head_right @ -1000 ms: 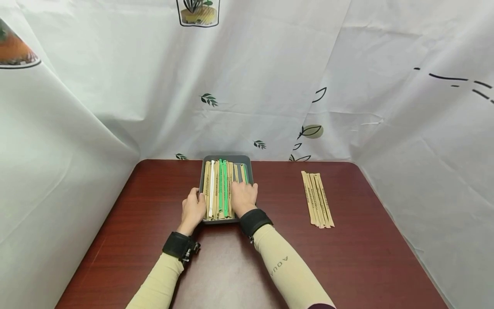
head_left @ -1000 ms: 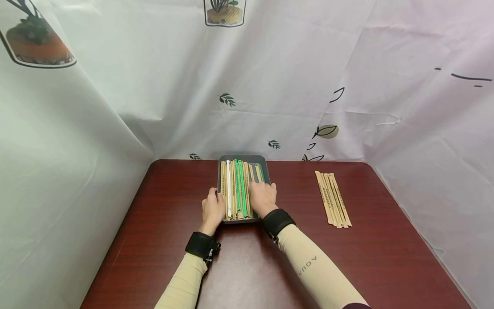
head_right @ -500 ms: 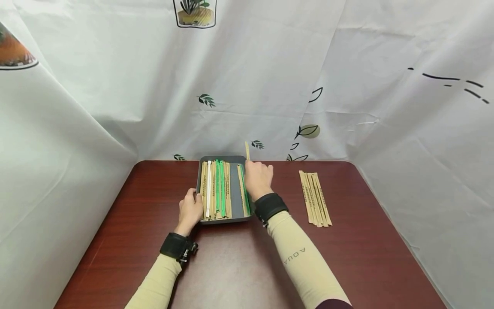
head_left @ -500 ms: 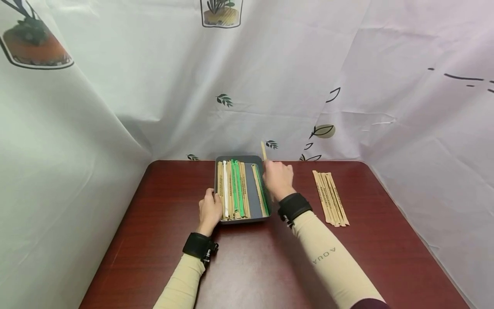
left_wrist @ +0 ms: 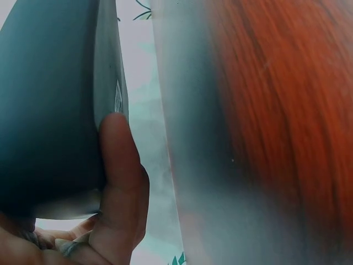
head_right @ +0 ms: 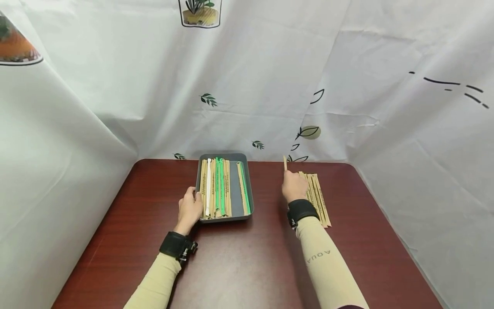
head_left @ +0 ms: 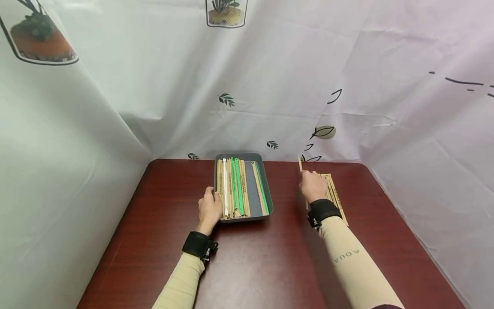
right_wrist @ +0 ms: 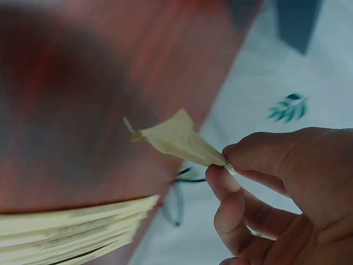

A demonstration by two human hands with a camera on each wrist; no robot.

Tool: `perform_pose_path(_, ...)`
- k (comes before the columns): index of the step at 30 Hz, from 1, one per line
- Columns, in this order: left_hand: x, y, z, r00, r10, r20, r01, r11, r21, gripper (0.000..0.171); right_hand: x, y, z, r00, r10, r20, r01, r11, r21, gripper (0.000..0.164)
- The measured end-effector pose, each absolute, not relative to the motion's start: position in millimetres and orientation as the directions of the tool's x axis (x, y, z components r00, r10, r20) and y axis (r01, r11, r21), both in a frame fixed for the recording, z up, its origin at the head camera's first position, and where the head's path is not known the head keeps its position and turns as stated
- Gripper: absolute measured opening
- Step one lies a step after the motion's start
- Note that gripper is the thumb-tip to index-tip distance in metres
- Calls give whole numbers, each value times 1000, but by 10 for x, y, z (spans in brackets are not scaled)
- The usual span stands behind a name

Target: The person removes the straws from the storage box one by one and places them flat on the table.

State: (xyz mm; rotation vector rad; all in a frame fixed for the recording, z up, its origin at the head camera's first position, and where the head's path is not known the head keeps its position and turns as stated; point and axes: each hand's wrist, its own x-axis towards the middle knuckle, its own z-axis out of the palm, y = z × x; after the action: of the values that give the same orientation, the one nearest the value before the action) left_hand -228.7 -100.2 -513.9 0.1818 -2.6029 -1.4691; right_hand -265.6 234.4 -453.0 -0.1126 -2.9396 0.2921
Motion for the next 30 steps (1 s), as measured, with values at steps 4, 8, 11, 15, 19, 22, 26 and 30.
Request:
perform_pose_path(4, -2293, -1000, -5134, -982, -170, 78, -19, 510, 860, 38, -2600, 2532, -4673, -984, 144, 107, 121, 973, -194, 12)
perform_pose_path(8, -2293, -1002, -5125, -981, -174, 84, -18, 514, 857, 37, -2561, 2670, -4790, -982, 178, 67, 163, 970, -182, 18)
perform_pose_path(11, -2295, -1000, -5116, -981, -174, 82, -20, 512, 859, 37, -2528, 2739, -4863, -980, 190, 66, 175, 968, -178, 20)
perform_pose_path(15, -2303, -996, -5099, -980, -178, 88, -16, 514, 857, 37, -2489, 2798, -4939, -978, 195, 70, 181, 968, -173, 22)
perform_pose_path(19, -2312, -990, -5077, -979, -178, 98, -11, 531, 847, 36, -2474, 2843, -5013, -976, 208, 59, 195, 965, -176, 23)
perform_pose_path(22, -2313, -987, -5065, -979, -180, 96, -16, 535, 845, 35, -2477, 2853, -5034, -977, 207, 57, 193, 964, -180, 22)
perform_pose_path(26, -2310, -988, -5058, -980, -181, 87, -25, 538, 842, 36, -2493, 2857, -5033, -978, 200, 53, 188, 966, -175, 21)
perform_pose_path(30, -2310, -990, -5058, -980, -178, 85, -26, 544, 839, 37, -2500, 2864, -5025, -979, 198, 53, 187, 967, -172, 21)
